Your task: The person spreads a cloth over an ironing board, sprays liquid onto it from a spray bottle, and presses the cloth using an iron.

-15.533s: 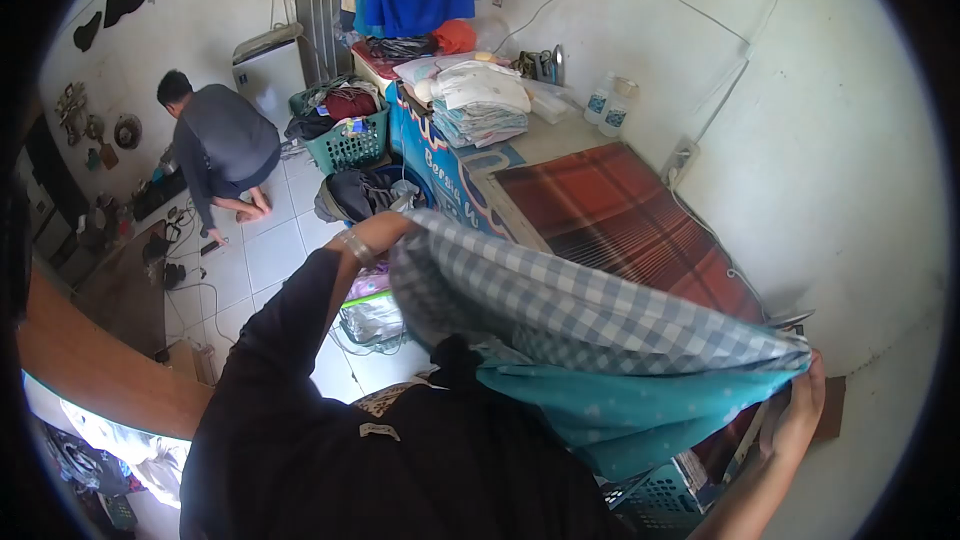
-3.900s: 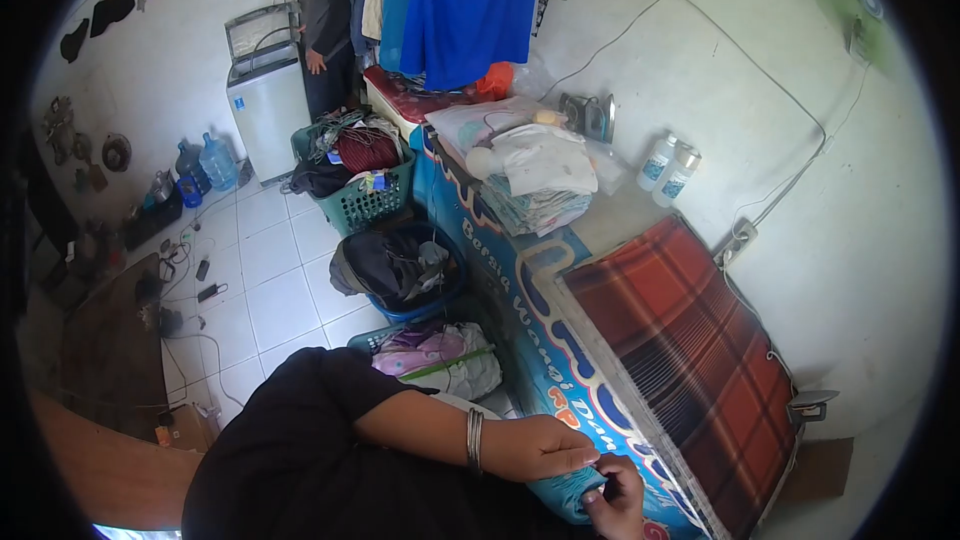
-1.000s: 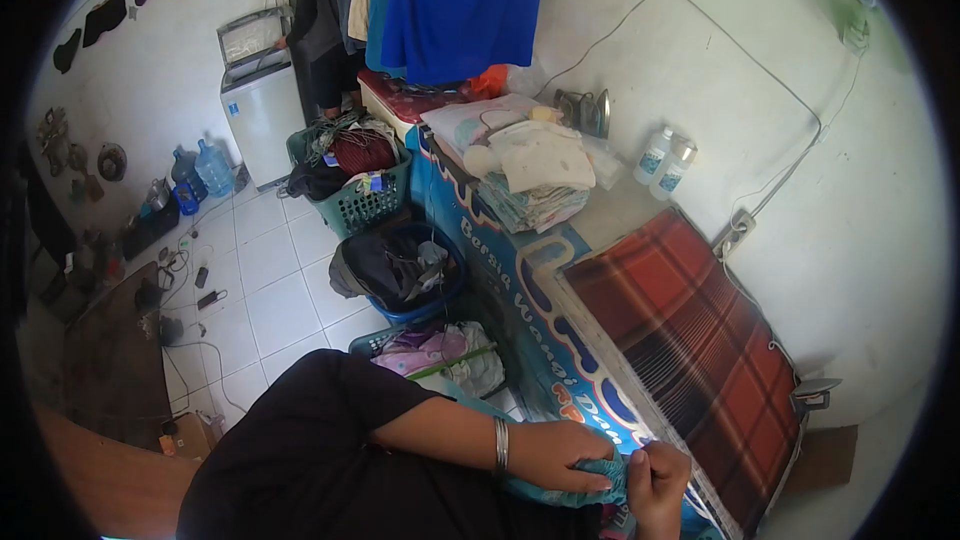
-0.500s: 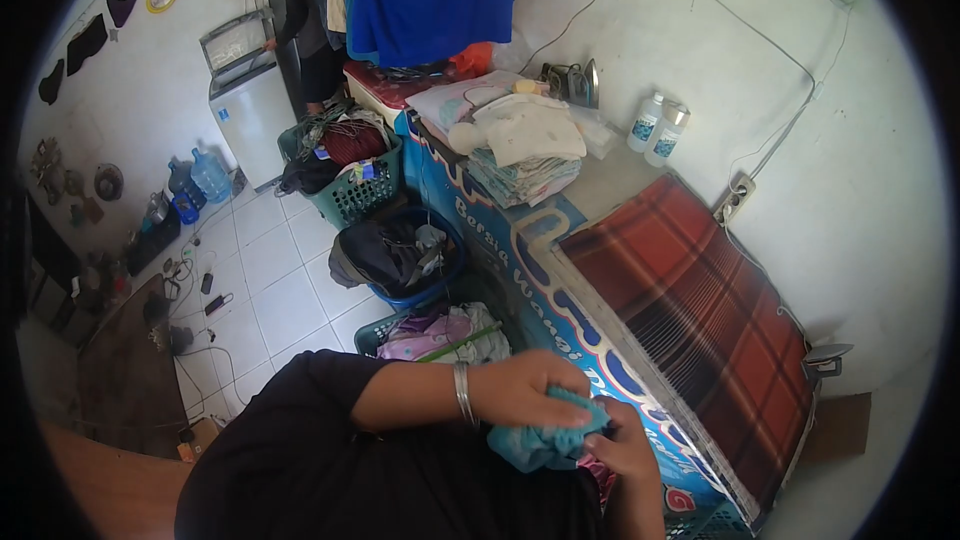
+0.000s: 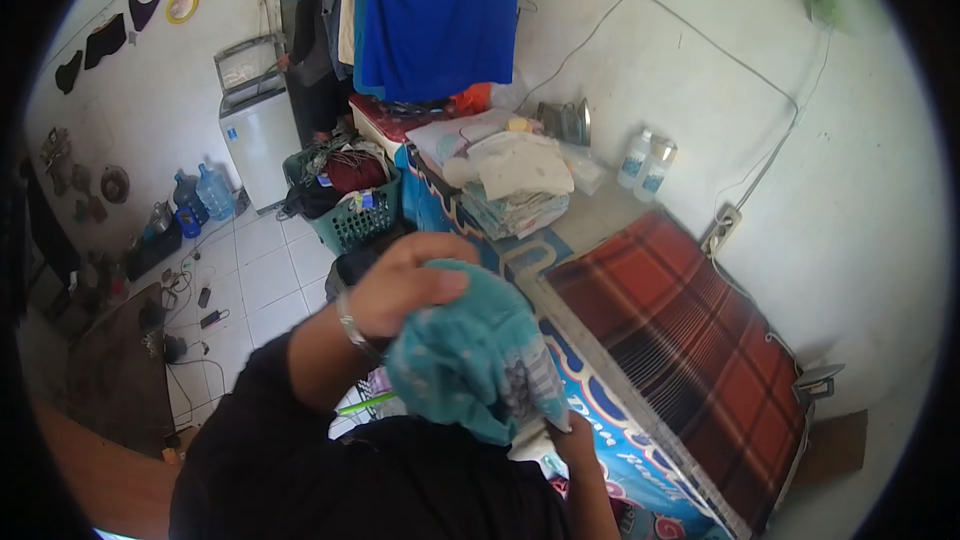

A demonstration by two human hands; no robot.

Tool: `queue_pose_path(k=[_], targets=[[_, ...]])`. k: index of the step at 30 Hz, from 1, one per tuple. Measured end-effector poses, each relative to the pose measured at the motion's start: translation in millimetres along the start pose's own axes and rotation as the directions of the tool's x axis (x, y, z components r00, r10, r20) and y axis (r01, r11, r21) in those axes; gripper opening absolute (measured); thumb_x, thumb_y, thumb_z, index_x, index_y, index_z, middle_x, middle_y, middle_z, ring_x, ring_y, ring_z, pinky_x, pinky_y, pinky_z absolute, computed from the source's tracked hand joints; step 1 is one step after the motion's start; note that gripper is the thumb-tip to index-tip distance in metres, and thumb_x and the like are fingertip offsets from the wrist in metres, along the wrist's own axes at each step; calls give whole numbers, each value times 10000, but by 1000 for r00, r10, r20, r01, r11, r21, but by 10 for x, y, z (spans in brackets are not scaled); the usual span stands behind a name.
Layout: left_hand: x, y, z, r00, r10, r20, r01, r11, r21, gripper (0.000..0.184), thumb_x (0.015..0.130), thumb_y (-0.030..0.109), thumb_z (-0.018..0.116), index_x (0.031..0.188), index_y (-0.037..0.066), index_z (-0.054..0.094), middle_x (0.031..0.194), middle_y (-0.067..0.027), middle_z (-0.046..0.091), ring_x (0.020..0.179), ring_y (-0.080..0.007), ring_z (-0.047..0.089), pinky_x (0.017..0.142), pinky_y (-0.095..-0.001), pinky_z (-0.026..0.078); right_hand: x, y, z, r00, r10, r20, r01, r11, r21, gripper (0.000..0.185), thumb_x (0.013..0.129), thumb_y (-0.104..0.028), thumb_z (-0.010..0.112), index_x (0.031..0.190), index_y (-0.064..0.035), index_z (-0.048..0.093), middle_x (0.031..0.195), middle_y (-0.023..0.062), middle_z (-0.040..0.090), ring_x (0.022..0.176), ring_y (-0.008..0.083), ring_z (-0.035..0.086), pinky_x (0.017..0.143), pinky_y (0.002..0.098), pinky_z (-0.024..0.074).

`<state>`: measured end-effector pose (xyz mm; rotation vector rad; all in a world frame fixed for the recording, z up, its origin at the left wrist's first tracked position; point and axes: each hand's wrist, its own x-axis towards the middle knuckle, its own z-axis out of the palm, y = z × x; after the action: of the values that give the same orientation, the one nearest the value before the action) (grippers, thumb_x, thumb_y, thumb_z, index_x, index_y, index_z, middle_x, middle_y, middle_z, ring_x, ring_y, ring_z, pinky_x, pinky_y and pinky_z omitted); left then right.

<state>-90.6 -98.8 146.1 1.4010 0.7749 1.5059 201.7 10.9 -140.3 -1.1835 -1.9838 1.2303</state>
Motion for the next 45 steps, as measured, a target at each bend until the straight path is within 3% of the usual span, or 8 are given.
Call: queue_pose_path(k=[7, 9, 15, 17, 20, 26, 35, 45], targets=[[-384, 665, -87, 959, 161, 232, -277, 388, 879, 120, 706, 97, 653, 763, 11, 592, 647, -91, 570, 547, -196, 551, 509, -273, 422, -492, -556, -1122, 904, -131, -408, 295, 881, 370, 51, 723, -13, 543, 737, -60, 554, 702, -15, 532, 681, 67, 487, 596, 217, 392], [-445, 747, 38, 855, 411, 318, -324, -55, 944, 140, 674, 85, 673, 773, 21, 598, 662, -118, 572, 560, -250, 556, 502, -290, 422, -683, -732, -1298, 882, -224, -416, 362, 885, 291, 50, 696, -42, 586, 715, -45, 540, 661, 6, 524, 635, 59, 477, 561, 220, 385], [-746, 1247, 909, 682, 598, 421, -228, -374, 899, 191, 673, 182, 680, 713, 16, 592, 628, -99, 569, 495, -235, 518, 447, -294, 393, -1413, -821, -2129, 693, -635, -341, 510, 767, -390, 152, 667, -76, 634, 797, -9, 594, 706, 72, 585, 649, 119, 552, 558, 265, 432], [-932, 1275, 1166, 627, 646, 435, -220, -389, 895, 220, 690, 211, 661, 720, 5, 588, 592, -90, 541, 474, -200, 485, 432, -278, 362, -1791, -715, -2216, 673, -460, -580, 470, 871, -146, 131, 685, -74, 639, 795, -51, 569, 767, 79, 568, 755, 128, 554, 666, 287, 464], [-1023, 1224, 1418, 544, 746, 385, -165, -354, 920, 256, 713, 243, 643, 729, -2, 574, 578, -69, 509, 475, -167, 459, 441, -256, 336, -2115, -1049, -2342, 970, -245, -4, 236, 940, -246, 378, 670, -48, 691, 1031, -5, 584, 973, 142, 613, 888, 244, 588, 765, 339, 454], [-1044, 1141, 1812, 521, 772, 364, -158, -332, 930, 269, 721, 256, 647, 740, 1, 562, 584, -62, 514, 483, -150, 454, 448, -248, 322, -2300, 199, -1988, 714, 350, 606, -134, 918, -372, 411, 798, -91, 580, 1195, -73, 476, 1154, 99, 530, 943, 200, 570, 849, 315, 442], [-895, 982, 2282, 502, 764, 406, -293, -291, 911, 278, 717, 252, 643, 743, -12, 561, 603, -74, 529, 499, -168, 460, 463, -260, 331, -2715, 834, -1991, 990, 128, 57, -122, 988, -95, 346, 819, -145, 547, 1151, -52, 516, 1115, 94, 559, 938, 196, 573, 834, 312, 445], [-573, 953, 2542, 553, 715, 428, -359, -259, 897, 179, 781, 116, 549, 817, -60, 543, 743, -117, 544, 642, -173, 482, 632, -267, 396, -3011, 2055, -1682, 851, 365, -376, -296, 927, 231, 317, 844, -206, 512, 1103, -30, 561, 1071, 88, 592, 932, 192, 576, 817, 308, 448]])
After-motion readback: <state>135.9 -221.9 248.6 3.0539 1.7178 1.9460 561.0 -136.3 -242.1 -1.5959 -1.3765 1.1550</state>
